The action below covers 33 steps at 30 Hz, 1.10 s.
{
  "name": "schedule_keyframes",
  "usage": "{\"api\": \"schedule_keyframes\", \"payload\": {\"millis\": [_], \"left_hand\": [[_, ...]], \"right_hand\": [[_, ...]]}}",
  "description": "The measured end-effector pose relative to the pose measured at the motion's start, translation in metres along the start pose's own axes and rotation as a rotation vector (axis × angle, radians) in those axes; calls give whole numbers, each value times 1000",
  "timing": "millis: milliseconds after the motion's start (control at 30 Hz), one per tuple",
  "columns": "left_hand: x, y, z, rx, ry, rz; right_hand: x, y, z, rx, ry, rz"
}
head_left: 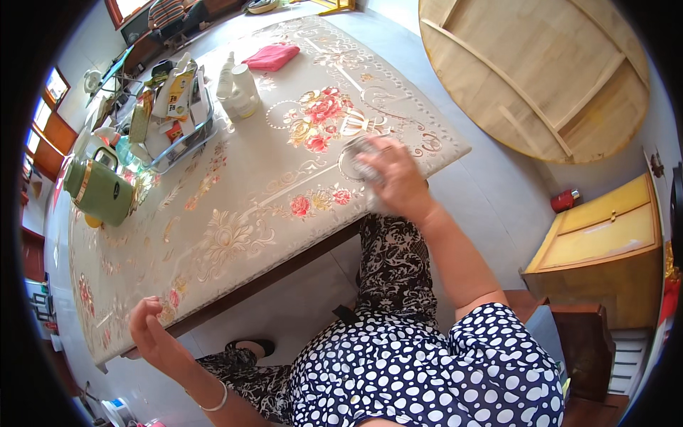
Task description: The person wipes a floral-patterned tablecloth with a grey cloth. They briefly fold a pink cloth and place it on the table before resuming wiping the surface with the grey cloth. The person moves around the table to clean different sections.
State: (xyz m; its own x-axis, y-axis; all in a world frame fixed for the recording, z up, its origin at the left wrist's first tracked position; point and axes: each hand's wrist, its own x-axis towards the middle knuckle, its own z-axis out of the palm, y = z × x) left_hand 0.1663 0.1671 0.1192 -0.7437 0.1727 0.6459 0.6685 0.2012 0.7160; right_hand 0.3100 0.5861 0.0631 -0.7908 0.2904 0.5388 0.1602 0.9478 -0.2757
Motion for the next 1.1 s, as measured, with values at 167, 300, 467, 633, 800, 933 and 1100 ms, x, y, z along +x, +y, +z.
{"api": "schedule_keyframes", "payload": {"millis": [167, 300, 467, 633, 800, 933, 1100], "left_hand": [[-4, -107, -66, 145, 216, -304], [-13, -186, -115, 440, 345, -221], [-22, -215, -110, 700, 377, -230], [-3, -185, -88, 690, 365, -336], [10, -175, -84, 795, 353, -324], [10, -173, -75, 869, 387, -195], [9, -172, -75, 845, 423, -206]], "right_hand": [[-11, 107, -29, -195, 107, 237], [-10, 145, -30, -257, 144, 268], [-9, 140, -25, -332, 59, 253], [13, 110, -11, -354, -70, 253], [68, 34, 41, -284, -168, 43], [109, -47, 92, -141, -211, -150], [142, -163, 154, 13, -300, -398]]}}
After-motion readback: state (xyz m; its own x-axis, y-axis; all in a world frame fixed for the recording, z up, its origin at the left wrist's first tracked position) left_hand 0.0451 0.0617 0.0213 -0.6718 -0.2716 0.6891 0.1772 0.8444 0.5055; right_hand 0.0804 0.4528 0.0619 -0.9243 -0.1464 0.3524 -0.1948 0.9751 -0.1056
